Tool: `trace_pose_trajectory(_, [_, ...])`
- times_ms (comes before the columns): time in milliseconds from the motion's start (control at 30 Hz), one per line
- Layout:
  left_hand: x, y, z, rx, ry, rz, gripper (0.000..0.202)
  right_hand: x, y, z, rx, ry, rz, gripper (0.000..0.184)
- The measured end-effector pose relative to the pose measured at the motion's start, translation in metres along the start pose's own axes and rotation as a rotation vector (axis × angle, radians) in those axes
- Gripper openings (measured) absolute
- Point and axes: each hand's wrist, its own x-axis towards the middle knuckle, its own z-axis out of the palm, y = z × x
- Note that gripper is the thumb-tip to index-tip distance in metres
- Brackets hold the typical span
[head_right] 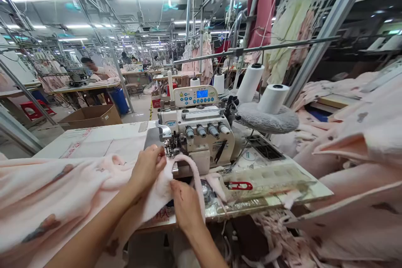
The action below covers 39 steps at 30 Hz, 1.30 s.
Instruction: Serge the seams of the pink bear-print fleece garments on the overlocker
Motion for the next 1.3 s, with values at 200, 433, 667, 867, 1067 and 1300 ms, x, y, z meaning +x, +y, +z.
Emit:
trace_pose_trajectory(200, [0.002, -0.005, -0.013, -0.086, -0.083, 0.025, 0.015, 0.008, -0.008, 0.018, 0.269, -0.030, 0.125, 0.048])
trace_pose_trajectory(433, [0.002, -0.011, -0.018, -0.156, -0.125, 0.065, 0.010, 0.003, -0.009, -0.004, 0.240, 0.052, 0.181, 0.038])
trace_pose_trajectory(667, [0.001, -0.010, -0.005, -0.227, -0.050, 0.080, 0.013, -0.003, 0.000, -0.005, 0.248, -0.010, 0.222, 0.033])
trace_pose_trajectory(867, [0.002, -0.010, -0.003, -0.288, -0.048, 0.073, 0.015, 0.009, -0.011, -0.018, 0.097, -0.130, 0.141, 0.051])
trace_pose_trajectory(1067, [0.005, -0.008, -0.001, -0.248, -0.030, 0.057, 0.015, 0.022, -0.019, -0.024, 0.157, -0.154, 0.224, 0.058])
trace_pose_trajectory(1300, [0.012, -0.010, 0.002, -0.148, -0.009, 0.065, 0.013, 0.020, -0.010, -0.025, -0.005, -0.098, 0.049, 0.038])
